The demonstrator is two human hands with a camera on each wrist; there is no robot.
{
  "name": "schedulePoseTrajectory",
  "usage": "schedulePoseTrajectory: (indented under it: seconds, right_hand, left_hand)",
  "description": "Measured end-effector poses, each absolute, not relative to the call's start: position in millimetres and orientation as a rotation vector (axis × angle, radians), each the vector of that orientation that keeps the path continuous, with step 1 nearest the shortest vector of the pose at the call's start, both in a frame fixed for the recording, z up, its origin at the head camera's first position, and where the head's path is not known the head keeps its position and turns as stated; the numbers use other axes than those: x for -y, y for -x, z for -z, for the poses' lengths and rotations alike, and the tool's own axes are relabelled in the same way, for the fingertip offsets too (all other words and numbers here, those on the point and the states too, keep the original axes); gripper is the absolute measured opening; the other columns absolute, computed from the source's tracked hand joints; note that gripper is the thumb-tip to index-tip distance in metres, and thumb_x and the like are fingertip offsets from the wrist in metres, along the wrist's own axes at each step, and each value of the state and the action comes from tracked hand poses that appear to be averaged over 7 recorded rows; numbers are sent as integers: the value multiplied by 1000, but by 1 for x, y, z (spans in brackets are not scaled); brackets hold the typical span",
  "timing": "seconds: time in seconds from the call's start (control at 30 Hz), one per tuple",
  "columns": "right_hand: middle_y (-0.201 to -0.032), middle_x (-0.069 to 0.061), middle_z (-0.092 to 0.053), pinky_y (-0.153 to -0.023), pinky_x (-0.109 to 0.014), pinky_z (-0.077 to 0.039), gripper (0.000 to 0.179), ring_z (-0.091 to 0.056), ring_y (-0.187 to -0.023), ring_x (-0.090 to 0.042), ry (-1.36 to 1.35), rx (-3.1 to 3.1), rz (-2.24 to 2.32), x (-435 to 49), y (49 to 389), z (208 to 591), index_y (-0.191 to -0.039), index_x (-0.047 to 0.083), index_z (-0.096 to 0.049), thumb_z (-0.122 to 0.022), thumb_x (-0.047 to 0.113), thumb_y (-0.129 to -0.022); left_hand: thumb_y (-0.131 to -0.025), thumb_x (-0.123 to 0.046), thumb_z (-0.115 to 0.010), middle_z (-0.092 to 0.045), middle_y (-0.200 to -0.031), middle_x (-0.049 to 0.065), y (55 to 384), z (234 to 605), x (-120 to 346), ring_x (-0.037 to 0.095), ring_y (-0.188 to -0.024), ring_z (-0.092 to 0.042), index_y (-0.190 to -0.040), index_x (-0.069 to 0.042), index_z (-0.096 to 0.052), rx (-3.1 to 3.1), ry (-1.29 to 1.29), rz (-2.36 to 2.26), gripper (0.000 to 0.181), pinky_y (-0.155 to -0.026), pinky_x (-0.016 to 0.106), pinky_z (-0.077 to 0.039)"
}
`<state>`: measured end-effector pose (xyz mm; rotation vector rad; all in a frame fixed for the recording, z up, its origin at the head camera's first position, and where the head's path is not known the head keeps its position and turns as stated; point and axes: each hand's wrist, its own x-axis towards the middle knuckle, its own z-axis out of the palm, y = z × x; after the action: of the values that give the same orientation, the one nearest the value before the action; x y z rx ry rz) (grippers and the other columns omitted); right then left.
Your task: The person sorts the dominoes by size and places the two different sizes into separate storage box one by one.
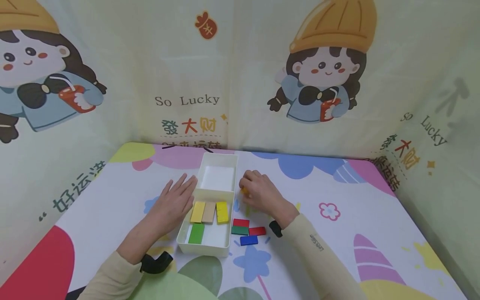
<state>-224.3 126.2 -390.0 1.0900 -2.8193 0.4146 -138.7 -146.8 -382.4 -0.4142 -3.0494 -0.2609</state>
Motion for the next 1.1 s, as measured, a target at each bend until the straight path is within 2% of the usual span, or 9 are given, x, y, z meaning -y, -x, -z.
schedulePoseTrajectory:
  seconds: [0.43,0.8,1.1]
  right_hand:
    - [-112,0,-63,-96,-34,-54,27,-55,-106,-17,-1148,2723,-423,-124,210,375,-102,17,-69,-81,12,-79]
    - [-114,1,-62,-100,-37,-52,29,-55,-109,-17,-1171,2679,-375,-121,202,362,-102,18,-70,-83,13,-77]
    - [-114,0,-63,-100,-34,-51,27,-53,-113,-18,-1277,2611,-386,-115,192,351,-102,18,-70,-82,14,-78]
  left_hand:
    - [-105,-37,-35,-15,-167,11,137,386,151,35,-156,-2,-159,-10,-16,3119,425,339,63,-123,61,-4]
    - [-105,-36,-35,-12,-167,11,136,386,150,35,-156,0,-160,-11,-15,3138,404,360,63,-123,62,-2]
    - [-105,-37,-36,-15,-167,12,137,386,151,35,-156,-1,-160,-12,-15,3137,379,355,64,-122,63,-4]
